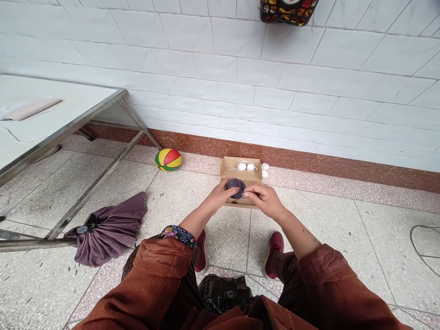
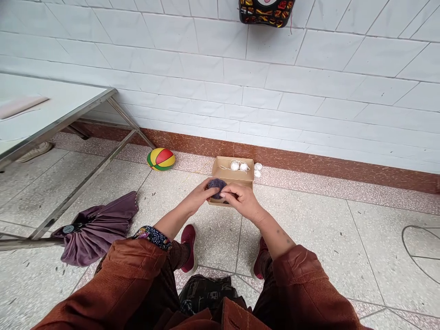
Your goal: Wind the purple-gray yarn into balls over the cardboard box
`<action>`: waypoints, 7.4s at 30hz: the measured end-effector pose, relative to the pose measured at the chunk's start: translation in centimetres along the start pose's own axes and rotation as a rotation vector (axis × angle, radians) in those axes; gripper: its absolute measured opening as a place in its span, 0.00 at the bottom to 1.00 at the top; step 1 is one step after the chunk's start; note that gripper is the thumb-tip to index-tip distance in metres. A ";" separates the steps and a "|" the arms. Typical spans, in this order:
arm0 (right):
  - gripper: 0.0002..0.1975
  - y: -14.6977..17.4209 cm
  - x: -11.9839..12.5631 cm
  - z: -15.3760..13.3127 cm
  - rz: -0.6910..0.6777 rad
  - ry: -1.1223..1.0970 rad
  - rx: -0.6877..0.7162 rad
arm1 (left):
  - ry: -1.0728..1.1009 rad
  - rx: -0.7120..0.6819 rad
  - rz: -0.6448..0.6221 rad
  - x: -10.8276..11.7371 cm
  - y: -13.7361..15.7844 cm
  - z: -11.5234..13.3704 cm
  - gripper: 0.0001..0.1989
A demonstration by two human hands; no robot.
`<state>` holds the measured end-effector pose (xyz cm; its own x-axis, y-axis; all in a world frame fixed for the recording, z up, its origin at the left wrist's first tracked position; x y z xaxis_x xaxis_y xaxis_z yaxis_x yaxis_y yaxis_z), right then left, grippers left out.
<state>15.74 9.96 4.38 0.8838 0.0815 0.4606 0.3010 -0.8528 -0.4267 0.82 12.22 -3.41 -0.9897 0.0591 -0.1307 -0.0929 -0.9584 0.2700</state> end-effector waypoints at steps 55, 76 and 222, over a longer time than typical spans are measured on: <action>0.08 0.5 0.7 2.1 0.242 -0.060 -0.156 | 0.278 -0.127 -0.238 -2.8 5.2 3.0 0.32; 0.16 1.2 -5.8 2.4 -0.049 0.480 -0.195 | 0.655 -0.077 -0.055 0.0 5.2 4.3 0.21; 0.13 1.3 -2.8 -2.0 -0.183 -0.145 -0.059 | 0.013 -0.092 0.178 3.6 3.7 1.2 0.28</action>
<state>12.92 7.61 4.14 0.8599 0.3071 0.4078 0.4432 -0.8455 -0.2978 -3.22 9.27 -1.70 -0.9880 -0.1167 -0.1008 0.0946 -0.9749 0.2017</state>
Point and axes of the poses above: each hand's wrist, its own y-axis away from the middle knuckle, its own x-axis out of the back of the hand, z = x × y, the point moved 8 cm from there along -y, towards the middle knuckle, and after that the axes turned 8 degrees about z, right-handed, at the moved point
